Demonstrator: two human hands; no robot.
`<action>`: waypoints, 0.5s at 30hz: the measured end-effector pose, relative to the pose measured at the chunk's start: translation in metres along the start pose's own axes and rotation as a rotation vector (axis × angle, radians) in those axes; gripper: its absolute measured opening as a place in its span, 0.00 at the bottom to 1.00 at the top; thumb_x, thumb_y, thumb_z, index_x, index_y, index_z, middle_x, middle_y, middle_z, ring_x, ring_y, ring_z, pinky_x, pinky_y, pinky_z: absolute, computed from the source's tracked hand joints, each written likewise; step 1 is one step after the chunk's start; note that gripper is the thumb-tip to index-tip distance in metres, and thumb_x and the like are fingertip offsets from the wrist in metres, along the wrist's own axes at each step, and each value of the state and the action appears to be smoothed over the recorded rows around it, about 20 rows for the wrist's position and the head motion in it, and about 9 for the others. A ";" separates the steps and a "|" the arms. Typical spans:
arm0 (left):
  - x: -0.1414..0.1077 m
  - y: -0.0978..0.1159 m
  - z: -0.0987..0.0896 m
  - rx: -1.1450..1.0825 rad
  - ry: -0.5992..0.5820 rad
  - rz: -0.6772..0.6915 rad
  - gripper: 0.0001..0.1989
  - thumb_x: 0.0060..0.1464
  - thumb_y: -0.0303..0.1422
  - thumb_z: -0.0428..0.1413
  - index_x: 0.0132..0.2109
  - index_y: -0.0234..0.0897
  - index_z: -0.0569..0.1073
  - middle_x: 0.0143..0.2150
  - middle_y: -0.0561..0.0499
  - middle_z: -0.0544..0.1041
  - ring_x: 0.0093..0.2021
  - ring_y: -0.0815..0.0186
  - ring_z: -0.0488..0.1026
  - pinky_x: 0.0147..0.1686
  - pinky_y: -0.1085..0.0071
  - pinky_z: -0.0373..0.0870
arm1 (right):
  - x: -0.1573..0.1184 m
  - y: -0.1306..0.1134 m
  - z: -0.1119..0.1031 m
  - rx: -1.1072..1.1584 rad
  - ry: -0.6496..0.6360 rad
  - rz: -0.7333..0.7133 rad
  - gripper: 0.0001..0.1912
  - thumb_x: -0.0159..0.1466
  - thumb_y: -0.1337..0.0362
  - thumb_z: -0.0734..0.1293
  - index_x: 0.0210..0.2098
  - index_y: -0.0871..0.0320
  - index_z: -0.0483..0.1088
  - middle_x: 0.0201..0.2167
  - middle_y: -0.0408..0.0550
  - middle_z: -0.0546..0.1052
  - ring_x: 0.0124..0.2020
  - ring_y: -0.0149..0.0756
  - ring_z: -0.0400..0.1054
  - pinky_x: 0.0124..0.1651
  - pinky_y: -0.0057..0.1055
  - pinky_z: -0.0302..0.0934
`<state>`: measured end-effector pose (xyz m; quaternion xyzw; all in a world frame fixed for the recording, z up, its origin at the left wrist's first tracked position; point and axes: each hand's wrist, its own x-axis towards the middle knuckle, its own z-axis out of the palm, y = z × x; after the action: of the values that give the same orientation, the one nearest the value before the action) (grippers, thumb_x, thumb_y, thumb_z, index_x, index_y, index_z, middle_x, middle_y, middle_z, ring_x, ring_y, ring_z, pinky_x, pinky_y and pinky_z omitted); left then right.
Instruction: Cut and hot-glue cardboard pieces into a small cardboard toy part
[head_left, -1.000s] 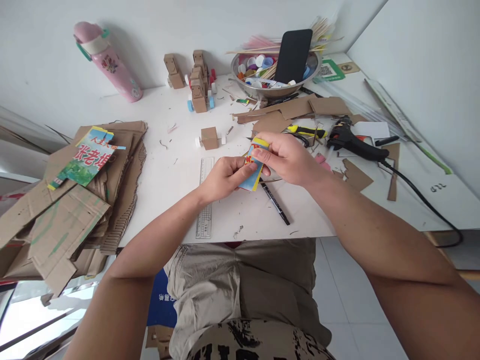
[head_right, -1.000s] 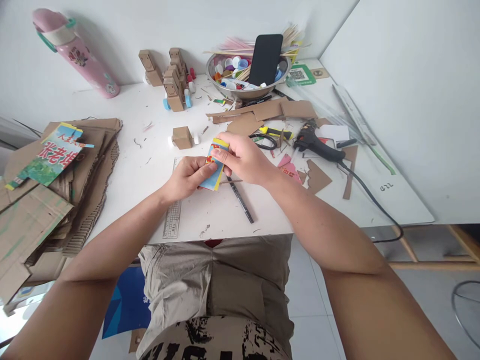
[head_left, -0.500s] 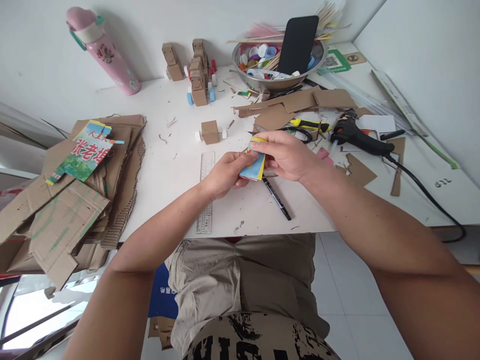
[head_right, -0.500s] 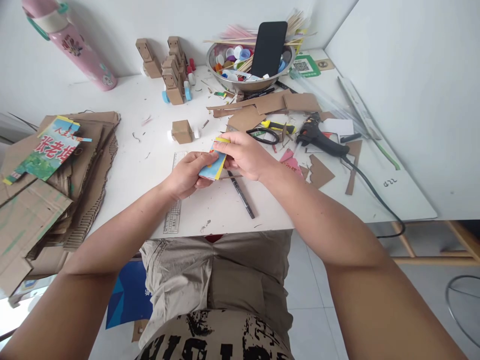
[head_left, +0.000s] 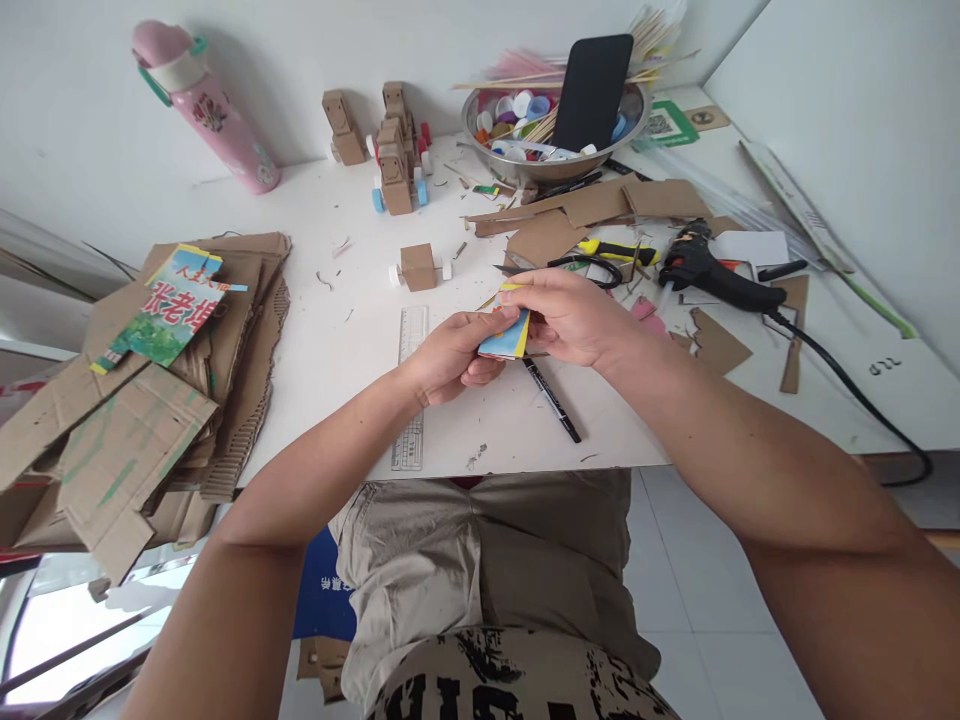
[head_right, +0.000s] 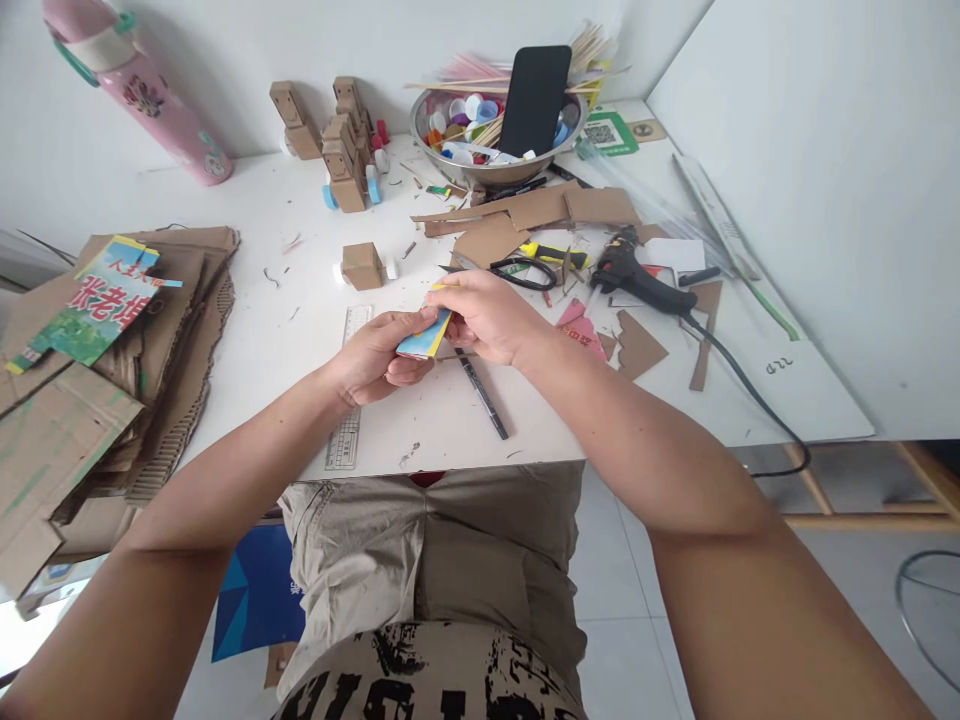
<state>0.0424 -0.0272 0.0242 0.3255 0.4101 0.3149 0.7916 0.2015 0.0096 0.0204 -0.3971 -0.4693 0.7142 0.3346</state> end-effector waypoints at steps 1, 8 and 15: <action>0.000 0.000 0.000 0.001 -0.003 -0.004 0.30 0.78 0.32 0.54 0.22 0.35 0.67 0.14 0.59 0.60 0.12 0.80 0.50 0.14 0.83 0.47 | 0.000 0.000 0.000 -0.005 0.001 -0.003 0.21 0.66 0.73 0.75 0.21 0.57 0.65 0.21 0.37 0.63 0.20 0.23 0.54 0.23 0.23 0.51; 0.003 0.002 -0.005 -0.104 -0.013 -0.033 0.30 0.80 0.30 0.48 0.24 0.34 0.71 0.11 0.61 0.55 0.11 0.80 0.48 0.13 0.84 0.45 | 0.004 0.009 0.003 -0.006 -0.032 -0.079 0.23 0.66 0.65 0.77 0.20 0.55 0.63 0.17 0.36 0.62 0.18 0.23 0.54 0.20 0.22 0.49; -0.006 0.014 -0.003 -0.272 -0.009 -0.047 0.35 0.82 0.34 0.42 0.20 0.39 0.56 0.11 0.62 0.44 0.11 0.77 0.45 0.12 0.82 0.44 | -0.001 0.004 -0.011 -0.431 0.034 -0.240 0.35 0.70 0.25 0.64 0.33 0.52 0.68 0.19 0.40 0.70 0.18 0.32 0.61 0.23 0.30 0.55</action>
<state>0.0343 -0.0228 0.0363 0.2068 0.3677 0.3476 0.8374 0.2115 0.0116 0.0144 -0.4127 -0.6491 0.5460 0.3322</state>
